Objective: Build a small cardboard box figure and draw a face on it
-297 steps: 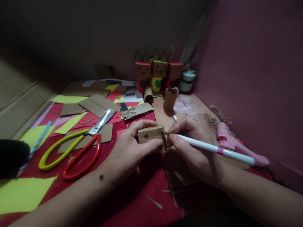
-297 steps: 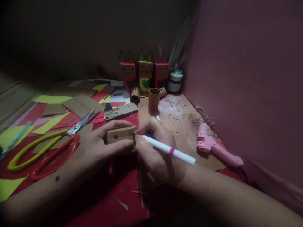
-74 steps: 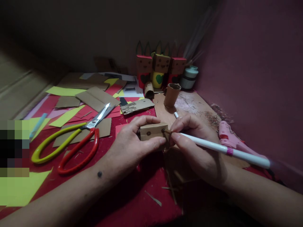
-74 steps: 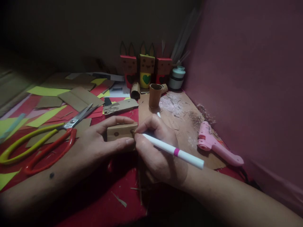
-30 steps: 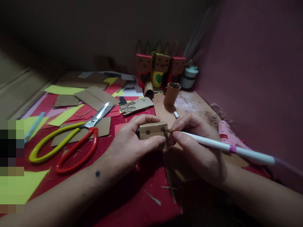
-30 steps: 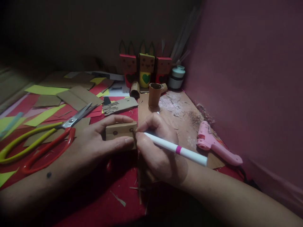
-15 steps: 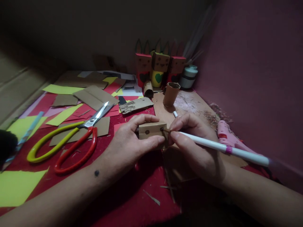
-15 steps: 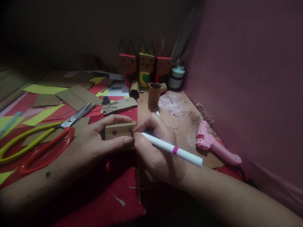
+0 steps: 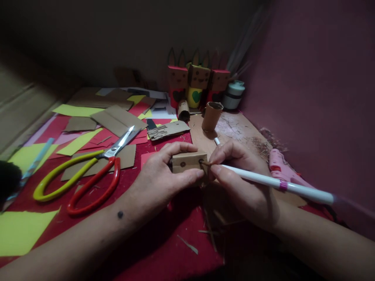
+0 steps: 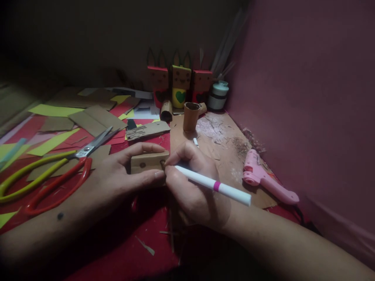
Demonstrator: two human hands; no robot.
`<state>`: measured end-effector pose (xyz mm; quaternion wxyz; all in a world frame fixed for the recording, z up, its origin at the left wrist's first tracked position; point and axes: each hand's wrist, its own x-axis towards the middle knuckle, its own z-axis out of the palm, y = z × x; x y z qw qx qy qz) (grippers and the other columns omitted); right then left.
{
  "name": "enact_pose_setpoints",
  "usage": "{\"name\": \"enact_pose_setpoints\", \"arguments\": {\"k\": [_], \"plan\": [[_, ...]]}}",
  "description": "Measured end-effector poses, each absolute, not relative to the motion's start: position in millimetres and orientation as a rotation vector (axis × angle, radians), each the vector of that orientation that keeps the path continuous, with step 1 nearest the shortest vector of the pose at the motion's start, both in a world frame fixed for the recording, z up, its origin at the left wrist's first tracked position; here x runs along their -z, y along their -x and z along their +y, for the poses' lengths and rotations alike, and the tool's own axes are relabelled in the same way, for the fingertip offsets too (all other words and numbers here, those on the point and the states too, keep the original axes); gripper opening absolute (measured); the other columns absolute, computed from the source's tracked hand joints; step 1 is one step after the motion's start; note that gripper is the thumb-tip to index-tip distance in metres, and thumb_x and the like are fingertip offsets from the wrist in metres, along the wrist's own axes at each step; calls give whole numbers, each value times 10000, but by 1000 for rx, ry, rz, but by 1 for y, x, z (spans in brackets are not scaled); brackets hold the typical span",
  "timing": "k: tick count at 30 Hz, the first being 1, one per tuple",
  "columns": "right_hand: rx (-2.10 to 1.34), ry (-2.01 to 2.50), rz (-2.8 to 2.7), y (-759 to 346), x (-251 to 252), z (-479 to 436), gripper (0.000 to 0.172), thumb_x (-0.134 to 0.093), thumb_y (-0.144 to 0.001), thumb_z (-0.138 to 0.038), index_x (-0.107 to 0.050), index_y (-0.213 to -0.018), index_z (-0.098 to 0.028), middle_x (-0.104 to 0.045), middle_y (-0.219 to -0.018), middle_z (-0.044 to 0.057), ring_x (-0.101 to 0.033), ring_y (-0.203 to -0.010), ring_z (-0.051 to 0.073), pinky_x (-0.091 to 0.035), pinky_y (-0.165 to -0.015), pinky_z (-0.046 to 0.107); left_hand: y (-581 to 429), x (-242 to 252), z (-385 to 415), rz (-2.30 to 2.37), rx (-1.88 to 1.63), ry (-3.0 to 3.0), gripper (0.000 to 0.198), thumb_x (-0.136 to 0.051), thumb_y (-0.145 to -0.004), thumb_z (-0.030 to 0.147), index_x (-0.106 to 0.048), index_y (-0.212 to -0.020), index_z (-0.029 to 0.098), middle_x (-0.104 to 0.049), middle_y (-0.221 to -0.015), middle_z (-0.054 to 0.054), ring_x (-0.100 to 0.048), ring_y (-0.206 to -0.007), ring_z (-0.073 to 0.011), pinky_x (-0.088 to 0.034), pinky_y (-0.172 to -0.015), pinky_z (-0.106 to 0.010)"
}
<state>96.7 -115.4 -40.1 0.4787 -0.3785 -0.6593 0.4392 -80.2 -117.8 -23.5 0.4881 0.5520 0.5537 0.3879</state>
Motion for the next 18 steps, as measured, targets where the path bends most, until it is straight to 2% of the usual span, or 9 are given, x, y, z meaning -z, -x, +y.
{"name": "enact_pose_setpoints", "arguments": {"k": [10, 18], "plan": [[-1053, 907, -1624, -98, 39, -116, 122, -567, -867, -135, -541, -809, -239, -594, -753, -10, -580, -661, 167, -434, -572, 299, 77, 19, -119, 1304, -963, -1273, 328, -822, -696, 250, -695, -999, 244, -719, -766, 28, -679, -676, -150, -523, -552, -198], [-1045, 897, -1604, -97, 39, -116, 130, -571, -855, -123, -543, -795, -235, -599, -734, -12, -575, -650, 167, -435, -567, 298, 78, 21, -119, 1304, -948, -1289, 348, -823, -697, 244, -687, -1018, 248, -713, -743, 39, -670, -658, -143, -517, -540, -192]]}}
